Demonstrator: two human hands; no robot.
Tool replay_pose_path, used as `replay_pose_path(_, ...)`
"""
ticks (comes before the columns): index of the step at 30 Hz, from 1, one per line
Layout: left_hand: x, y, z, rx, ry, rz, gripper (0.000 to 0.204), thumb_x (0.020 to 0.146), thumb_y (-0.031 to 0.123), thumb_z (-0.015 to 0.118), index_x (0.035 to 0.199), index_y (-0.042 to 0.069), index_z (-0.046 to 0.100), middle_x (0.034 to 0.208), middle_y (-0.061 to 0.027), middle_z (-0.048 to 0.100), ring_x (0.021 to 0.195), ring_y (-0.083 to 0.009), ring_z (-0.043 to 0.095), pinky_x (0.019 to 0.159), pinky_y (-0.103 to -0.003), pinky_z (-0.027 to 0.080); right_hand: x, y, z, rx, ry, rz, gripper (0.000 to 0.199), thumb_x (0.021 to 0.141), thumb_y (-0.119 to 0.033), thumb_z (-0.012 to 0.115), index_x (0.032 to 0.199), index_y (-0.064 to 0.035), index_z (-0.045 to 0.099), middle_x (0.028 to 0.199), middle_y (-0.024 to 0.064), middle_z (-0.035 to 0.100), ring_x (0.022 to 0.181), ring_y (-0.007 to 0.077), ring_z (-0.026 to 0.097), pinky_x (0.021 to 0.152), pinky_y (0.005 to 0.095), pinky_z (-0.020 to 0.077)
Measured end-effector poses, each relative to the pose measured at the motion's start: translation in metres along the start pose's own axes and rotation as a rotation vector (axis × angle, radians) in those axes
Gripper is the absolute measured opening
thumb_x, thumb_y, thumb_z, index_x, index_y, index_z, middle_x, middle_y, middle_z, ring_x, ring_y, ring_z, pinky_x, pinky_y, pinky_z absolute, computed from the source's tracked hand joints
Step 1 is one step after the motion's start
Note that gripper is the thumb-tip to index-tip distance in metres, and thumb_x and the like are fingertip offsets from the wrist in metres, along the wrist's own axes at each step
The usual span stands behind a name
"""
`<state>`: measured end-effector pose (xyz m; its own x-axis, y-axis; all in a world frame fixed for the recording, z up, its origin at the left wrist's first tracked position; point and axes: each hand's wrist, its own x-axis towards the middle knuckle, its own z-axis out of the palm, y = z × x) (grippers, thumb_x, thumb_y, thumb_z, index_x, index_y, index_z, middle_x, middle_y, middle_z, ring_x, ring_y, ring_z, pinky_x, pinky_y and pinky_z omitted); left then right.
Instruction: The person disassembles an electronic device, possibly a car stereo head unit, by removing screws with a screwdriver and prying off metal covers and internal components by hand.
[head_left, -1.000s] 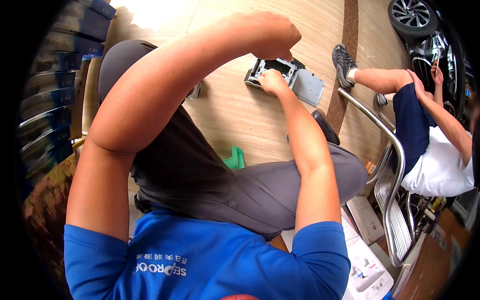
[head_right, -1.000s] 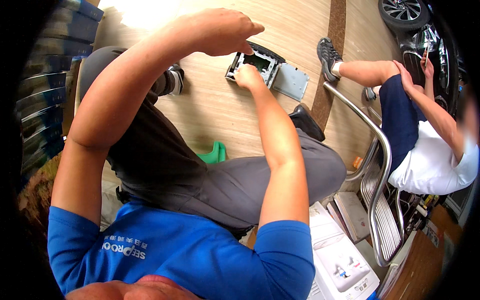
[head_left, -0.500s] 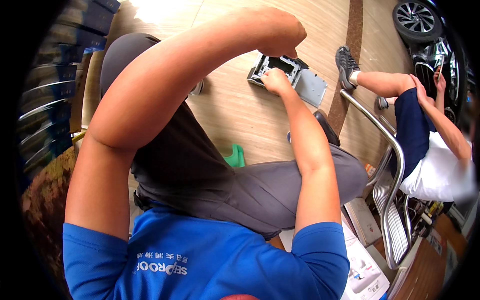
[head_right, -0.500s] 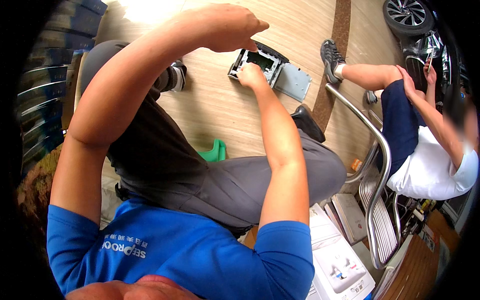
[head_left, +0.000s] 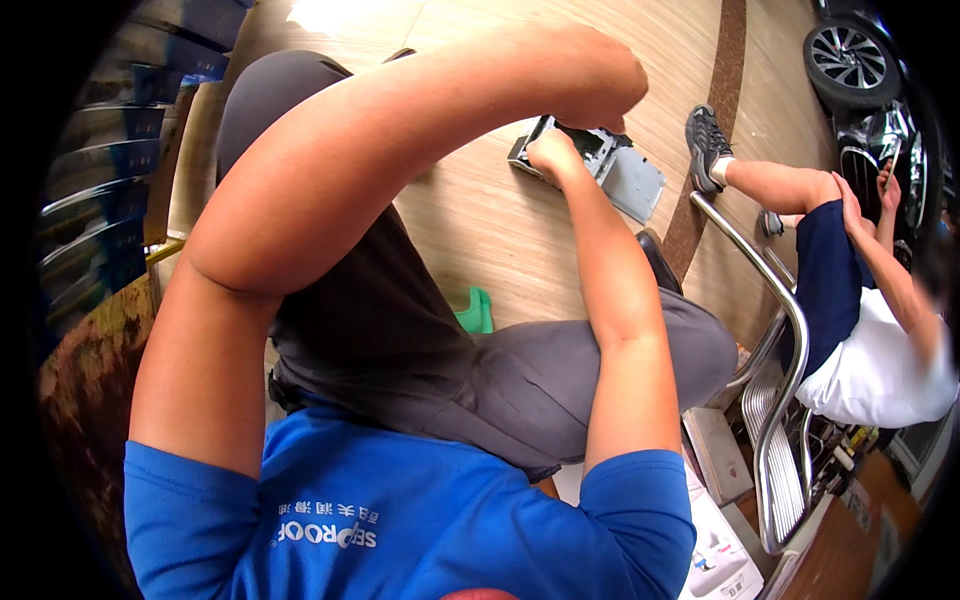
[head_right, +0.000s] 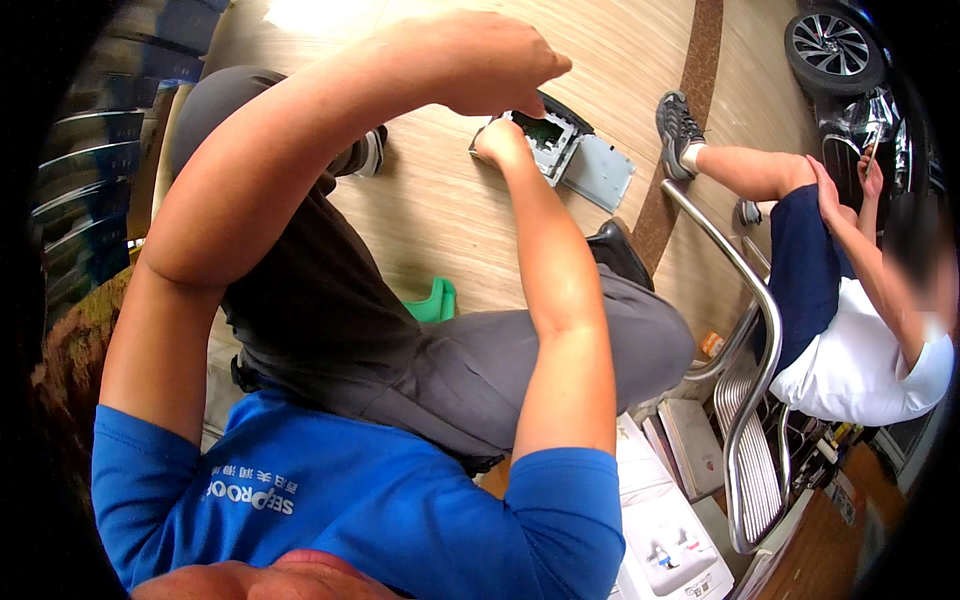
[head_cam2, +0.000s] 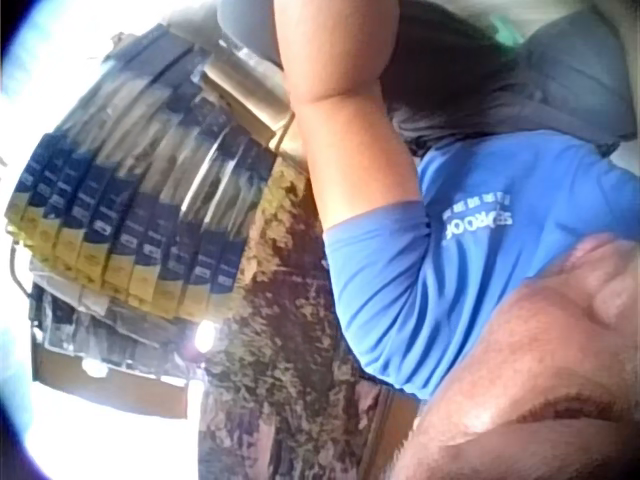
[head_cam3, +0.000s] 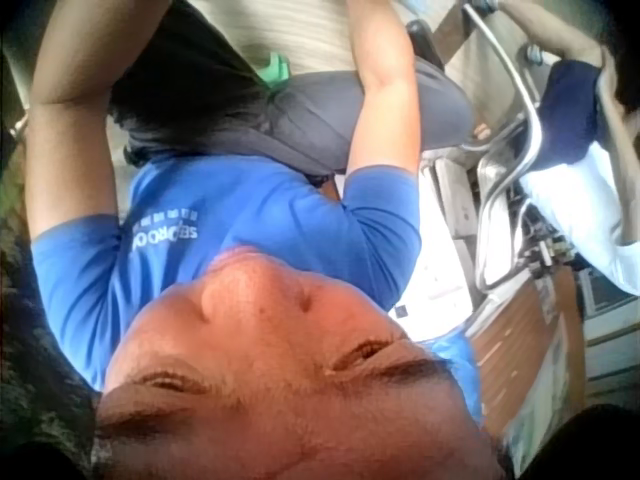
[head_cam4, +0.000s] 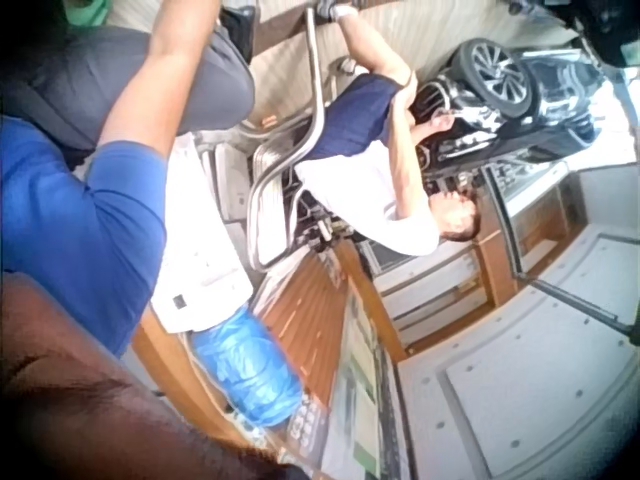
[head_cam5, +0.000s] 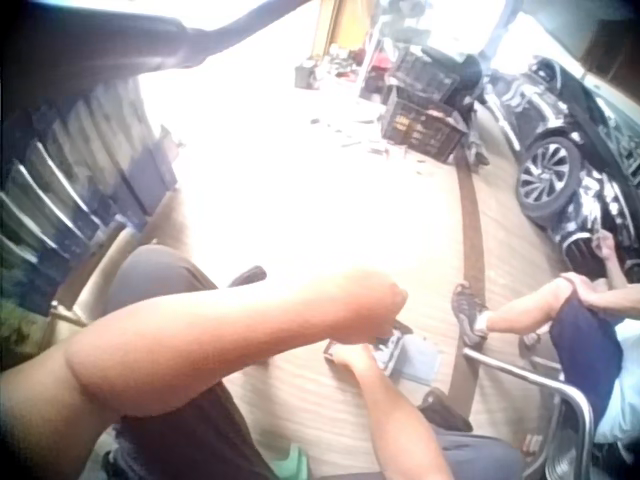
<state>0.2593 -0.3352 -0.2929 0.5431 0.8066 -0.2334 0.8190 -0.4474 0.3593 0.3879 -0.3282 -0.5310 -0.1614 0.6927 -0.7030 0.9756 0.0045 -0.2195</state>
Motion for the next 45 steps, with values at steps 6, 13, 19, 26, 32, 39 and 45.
replay_pose_path(6,-0.011,0.007,-0.02,-0.137,-0.048,-0.061,0.027,0.086,0.029,0.068,0.095,0.004,0.073,0.091,-0.0154,0.07,0.084,-0.0344,0.067,0.071,-0.046,0.053,0.034,0.023,0.031,-0.095,0.225,-0.268,0.042,0.087,-0.014,0.05,0.126,0.0008,0.056,0.134,0.0247,0.049,0.127,0.0341,0.047,0.104,0.0401,0.0374)
replay_pose_path(13,-0.001,-0.005,-0.022,-0.103,0.041,-0.01,0.018,0.076,0.023,0.072,0.086,0.008,0.074,0.085,-0.0144,0.07,0.077,-0.0303,0.067,0.067,-0.042,0.052,0.055,0.037,0.049,-0.284,0.467,-0.462,0.052,0.096,-0.025,0.044,0.145,-0.0102,0.036,0.153,0.0164,0.029,0.141,0.032,0.026,0.114,0.0411,0.0245)
replay_pose_path(19,0.0,-0.014,-0.027,-0.101,0.046,0.009,0.016,0.075,0.021,0.071,0.085,0.008,0.074,0.084,-0.0139,0.07,0.077,-0.0309,0.067,0.067,-0.042,0.052,-0.041,-0.048,-0.014,-0.005,0.388,-0.496,0.054,0.096,-0.033,0.046,0.144,-0.0108,0.037,0.152,0.0159,0.032,0.141,0.0331,0.025,0.114,0.042,0.0217)
replay_pose_path(26,0.01,-0.014,-0.032,-0.083,0.051,0.051,0.014,0.075,0.019,0.071,0.083,0.009,0.074,0.083,-0.0133,0.07,0.076,-0.0315,0.066,0.066,-0.041,0.052,-0.018,-0.026,-0.012,-0.175,0.384,-0.616,0.057,0.089,-0.03,0.057,0.14,-0.0094,0.043,0.15,0.0175,0.034,0.138,0.0325,0.031,0.113,0.042,0.0255)
replay_pose_path(32,0.021,-0.013,-0.034,-0.028,0.057,0.089,0.012,0.074,0.018,0.071,0.082,0.009,0.075,0.082,-0.0127,0.07,0.075,-0.0321,0.066,0.066,-0.041,0.052,0.025,0.034,0.01,-0.353,0.272,-0.463,0.034,0.079,-0.009,0.058,0.111,-0.017,0.069,0.115,0.0141,0.064,0.111,0.0299,0.059,0.094,0.0406,0.0473)
replay_pose_path(39,0.035,0.001,-0.029,-0.015,0.021,0.237,0.012,0.079,0.017,0.068,0.079,0.006,0.073,0.08,-0.0144,0.069,0.076,-0.0339,0.066,0.068,-0.042,0.052,0.002,0.043,0.003,-0.184,0.034,-0.308,0.03,0.083,-0.023,0.054,0.107,-0.0168,0.071,0.109,0.0142,0.067,0.105,0.0322,0.063,0.092,0.043,0.049)
replay_pose_path(45,0.039,0.016,-0.016,0.008,0.142,0.18,0.018,0.081,0.02,0.068,0.078,0.002,0.072,0.078,-0.0173,0.068,0.077,-0.0345,0.066,0.068,-0.043,0.051,-0.015,0.048,0.015,-0.143,0.329,-0.437,0.023,0.084,-0.011,0.052,0.098,-0.0104,0.07,0.1,0.0219,0.066,0.099,0.0389,0.064,0.085,0.0467,0.0518)
